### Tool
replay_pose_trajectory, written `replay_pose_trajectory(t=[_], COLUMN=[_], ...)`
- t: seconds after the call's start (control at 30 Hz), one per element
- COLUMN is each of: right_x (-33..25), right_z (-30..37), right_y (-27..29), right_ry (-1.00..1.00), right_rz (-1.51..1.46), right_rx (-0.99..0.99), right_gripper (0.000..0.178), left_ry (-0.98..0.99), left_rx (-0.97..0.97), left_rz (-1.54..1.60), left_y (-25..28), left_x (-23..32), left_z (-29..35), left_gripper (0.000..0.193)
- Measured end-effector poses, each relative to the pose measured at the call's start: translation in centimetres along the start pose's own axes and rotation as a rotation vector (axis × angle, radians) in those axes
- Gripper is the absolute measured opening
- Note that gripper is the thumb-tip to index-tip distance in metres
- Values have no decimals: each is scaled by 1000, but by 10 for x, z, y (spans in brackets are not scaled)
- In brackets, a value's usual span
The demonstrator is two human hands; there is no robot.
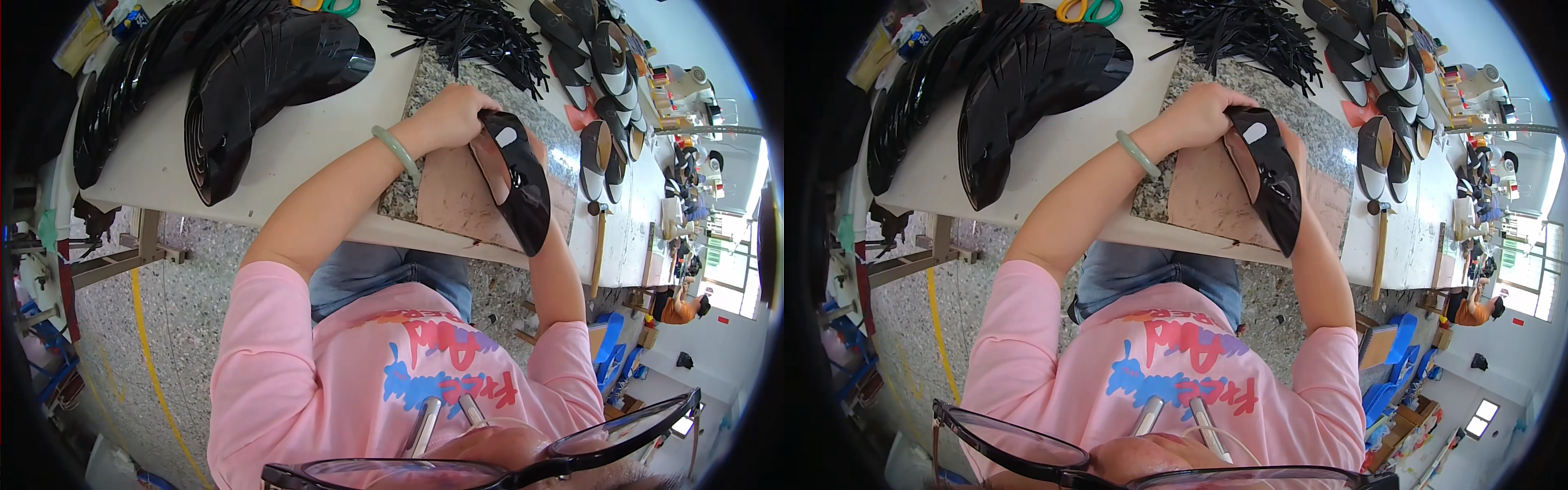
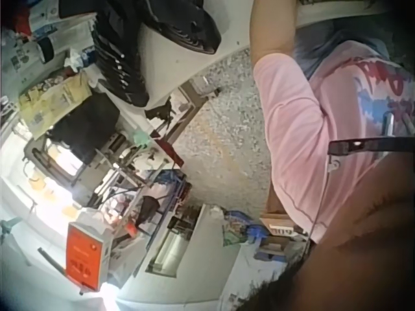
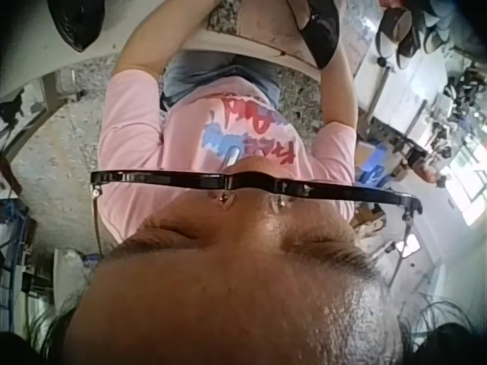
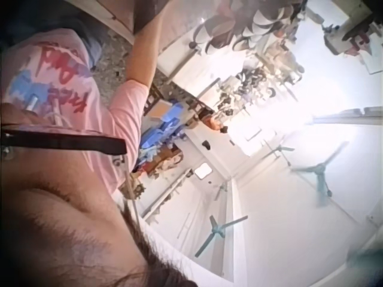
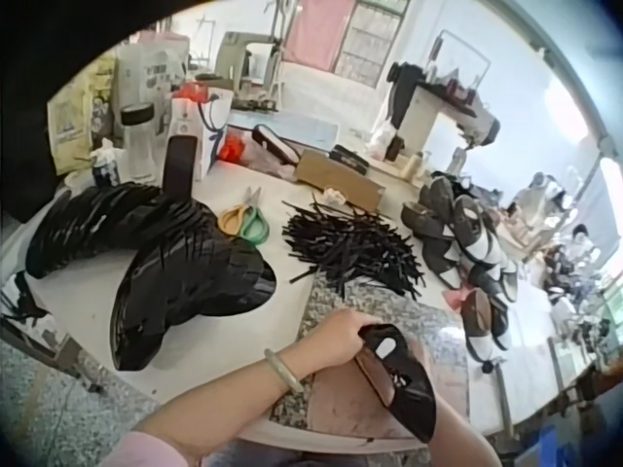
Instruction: The person aligns and adheres inner linings to shoe uppers by hand, smoothing and pressing the edges together, and taps along the assembled seams using a small hammer.
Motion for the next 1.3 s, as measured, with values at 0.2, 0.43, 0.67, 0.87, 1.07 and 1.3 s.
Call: replay_pose_trajectory(t=[0.2,0.43,0.67,0.87,1.07,1.3], right_x=[20,9,10,-8,34,61], right_z=[13,26,13,19,34,22], right_y=[-14,11,-3,8,-1,-16], right_ry=[4,-208,358,512,691,892], right_rz=[-168,-445,-46,36,-207,-268], right_rx=[51,-19,102,229,-142,-83], right_gripper=[34,26,26,33,33,34], left_ry=[-100,-41,-166,-299,-238,-112], left_rx=[-2,-191,13,128,121,139], left_rz=[-71,64,-134,-284,-230,-289], left_y=[2,11,3,0,-1,2], left_x=[-11,-18,-23,-29,-28,-18], left_z=[-3,-7,-7,-4,-10,-11], left_gripper=[42,44,38,35,33,33])
Point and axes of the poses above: each hand's wrist, its own z-axis away from the middle knuckle, its own y-axis out of the back of the hand, x = y × z, the point moved 1 cm from there along -z, towards the middle knuckle, and after that the axes turned 13 degrees about x, right-handed, at the moved point
